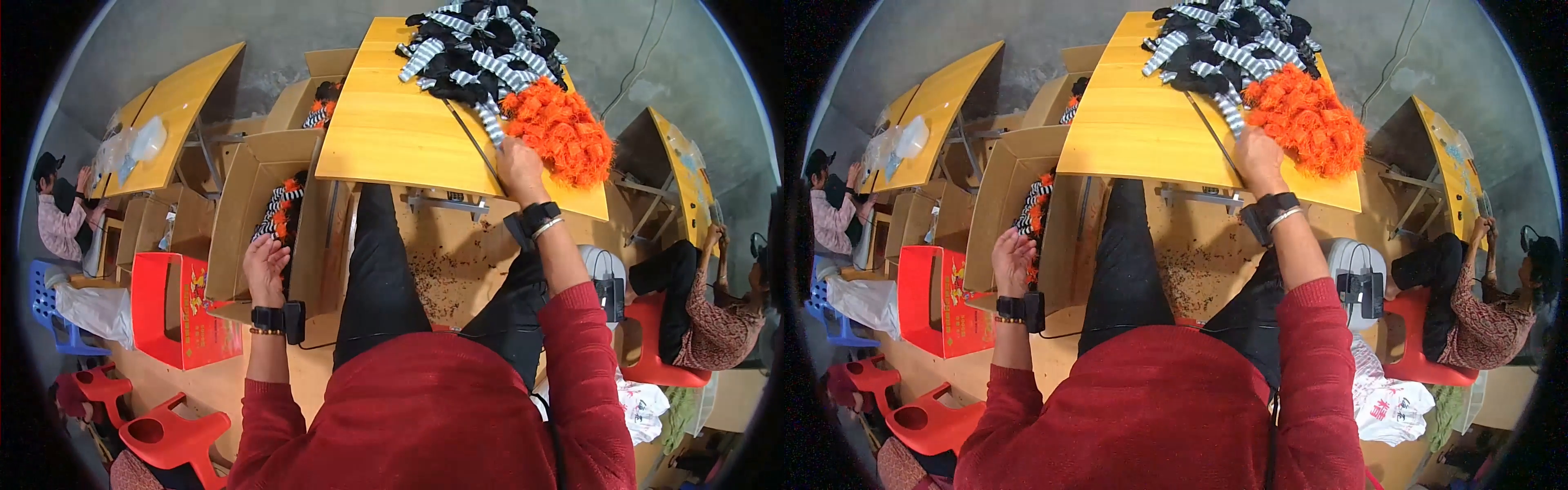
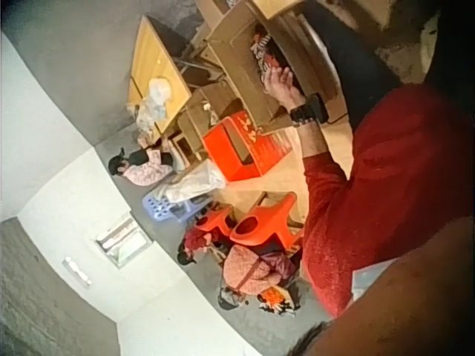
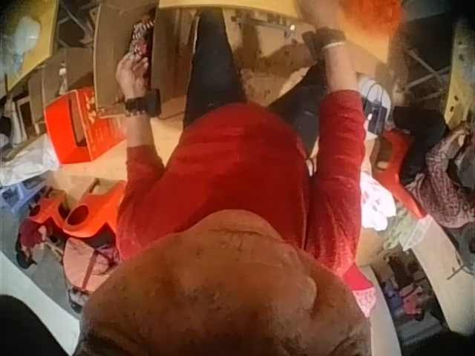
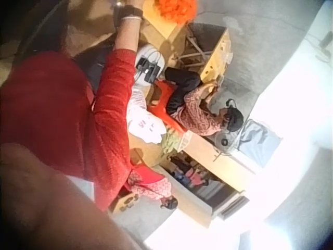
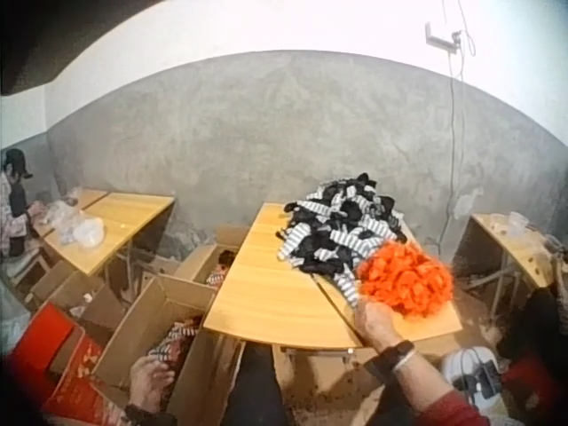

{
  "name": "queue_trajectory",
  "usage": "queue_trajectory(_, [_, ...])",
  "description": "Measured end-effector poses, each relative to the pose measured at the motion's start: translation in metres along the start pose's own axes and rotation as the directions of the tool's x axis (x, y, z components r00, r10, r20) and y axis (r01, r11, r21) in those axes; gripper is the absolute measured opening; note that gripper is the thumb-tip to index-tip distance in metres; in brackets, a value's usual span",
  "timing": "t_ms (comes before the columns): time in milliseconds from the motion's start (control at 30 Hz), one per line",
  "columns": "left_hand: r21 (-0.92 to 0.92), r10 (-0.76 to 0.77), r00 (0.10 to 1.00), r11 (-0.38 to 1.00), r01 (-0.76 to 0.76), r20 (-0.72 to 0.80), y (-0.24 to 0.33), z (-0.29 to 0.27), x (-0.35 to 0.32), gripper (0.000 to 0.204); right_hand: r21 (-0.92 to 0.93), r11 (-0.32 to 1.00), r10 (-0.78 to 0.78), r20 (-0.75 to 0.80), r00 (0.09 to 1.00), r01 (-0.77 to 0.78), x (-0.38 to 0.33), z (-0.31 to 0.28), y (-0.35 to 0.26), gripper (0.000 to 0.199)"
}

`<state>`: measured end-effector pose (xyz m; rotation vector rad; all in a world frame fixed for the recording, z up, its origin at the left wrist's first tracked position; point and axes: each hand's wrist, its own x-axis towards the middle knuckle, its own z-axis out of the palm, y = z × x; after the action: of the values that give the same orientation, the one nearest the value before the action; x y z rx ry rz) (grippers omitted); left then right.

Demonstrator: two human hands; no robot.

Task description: The person assembles small toy-like components by attaching striped tubes to orange pom-pom bases.

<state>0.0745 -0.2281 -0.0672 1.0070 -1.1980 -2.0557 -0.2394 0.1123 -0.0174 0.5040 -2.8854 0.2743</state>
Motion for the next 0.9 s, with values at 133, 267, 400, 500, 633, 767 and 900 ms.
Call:
queue_trajectory(133, [0.037, 0.102, 0.986, 0.994, -0.107, 0.134, 0.019, 0.030, -0.014, 0.020, -0.169, 0.958, -0.242, -0.048, 0.969, 0.231, -0.014, -0.012, -0.021, 0.016])
queue_trajectory(267, [0.067, 0.059, 0.970, 0.995, -0.076, 0.236, 0.014, 0.061, -0.023, 0.016, -0.183, 0.903, -0.393, 0.016, 0.919, 0.389, -0.012, -0.020, -0.016, 0.015])
queue_trajectory(400, [0.089, -0.012, 0.944, 0.996, -0.018, 0.331, -0.001, 0.095, -0.044, 0.013, -0.158, 0.942, -0.283, 0.104, 0.953, 0.297, -0.008, -0.027, -0.011, 0.019])
queue_trajectory(500, [0.082, -0.043, 0.921, 0.997, 0.011, 0.388, -0.016, 0.119, -0.060, 0.011, -0.195, 0.916, -0.341, 0.085, 0.936, 0.352, -0.004, -0.029, -0.010, 0.020])
queue_trajectory(633, [0.069, -0.031, 0.858, 0.998, -0.005, 0.512, -0.021, 0.155, -0.081, 0.012, -0.021, 0.981, -0.189, 0.155, 0.970, 0.194, 0.011, -0.033, 0.000, 0.022])
queue_trajectory(767, [0.114, -0.055, 0.720, 0.993, -0.033, 0.692, -0.021, 0.186, -0.092, 0.017, 0.403, 0.903, -0.142, -0.043, 0.989, 0.147, 0.025, -0.044, 0.025, 0.019])
queue_trajectory(900, [0.116, -0.205, 0.607, 0.976, 0.183, 0.768, -0.024, 0.222, -0.086, 0.028, 0.357, 0.897, -0.189, -0.222, 0.957, 0.260, 0.006, -0.082, 0.013, 0.016])
